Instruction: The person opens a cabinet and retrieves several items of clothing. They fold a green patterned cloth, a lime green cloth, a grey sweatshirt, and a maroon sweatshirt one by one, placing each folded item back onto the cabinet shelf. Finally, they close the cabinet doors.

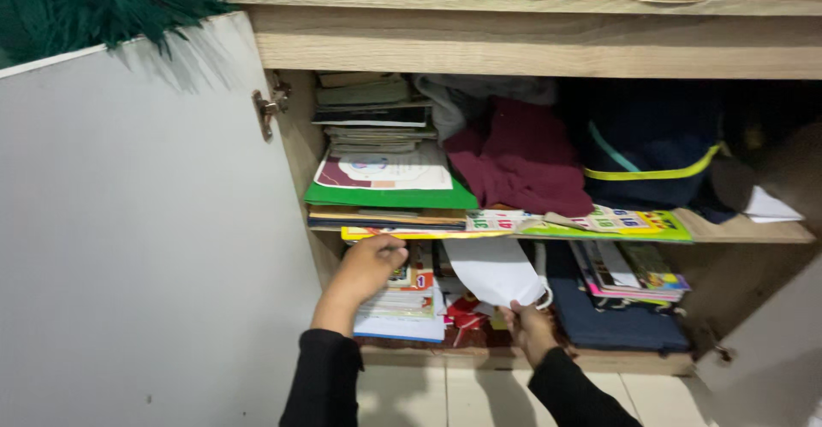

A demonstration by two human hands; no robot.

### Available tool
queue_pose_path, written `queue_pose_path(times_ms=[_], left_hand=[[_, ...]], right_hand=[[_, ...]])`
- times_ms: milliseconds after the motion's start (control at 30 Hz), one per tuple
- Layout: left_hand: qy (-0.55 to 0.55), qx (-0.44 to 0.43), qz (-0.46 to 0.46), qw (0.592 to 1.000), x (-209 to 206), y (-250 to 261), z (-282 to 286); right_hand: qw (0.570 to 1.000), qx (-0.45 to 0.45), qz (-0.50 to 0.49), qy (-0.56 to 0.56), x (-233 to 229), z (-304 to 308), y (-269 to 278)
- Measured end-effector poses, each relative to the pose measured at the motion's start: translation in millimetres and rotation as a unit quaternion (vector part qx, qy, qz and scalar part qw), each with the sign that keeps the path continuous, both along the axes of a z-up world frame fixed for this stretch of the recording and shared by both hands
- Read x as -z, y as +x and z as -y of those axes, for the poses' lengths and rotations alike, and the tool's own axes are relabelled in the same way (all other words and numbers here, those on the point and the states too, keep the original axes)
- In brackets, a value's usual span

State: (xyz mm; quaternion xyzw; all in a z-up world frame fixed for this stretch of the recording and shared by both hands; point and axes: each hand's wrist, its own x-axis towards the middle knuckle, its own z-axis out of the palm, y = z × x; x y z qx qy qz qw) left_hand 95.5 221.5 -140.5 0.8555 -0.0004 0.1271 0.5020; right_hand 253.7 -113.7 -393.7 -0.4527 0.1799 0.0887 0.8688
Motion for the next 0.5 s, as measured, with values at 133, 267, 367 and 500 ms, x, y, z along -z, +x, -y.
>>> queue_pose_path(times_ms=[133,267,367,500], left_hand=[[-0.018,0.034,0.037,0.999,-4,7,0],[-0.069,0.037,0.03,0.996,-2,7,-12],[-0.111,0.038,0.013,0.993,0,9,-22],[-0.148,0.05,-0.028,0.987,6,13,-29]], right_hand=[[0.996,0.035,-0.006,0.084,9,-54,31],[0.985,0.037,0.072,0.152,12,-85,61],[0.989,0.039,0.012,0.141,5,-95,87],[0.997,0.008,0.043,0.062,6,-99,103]])
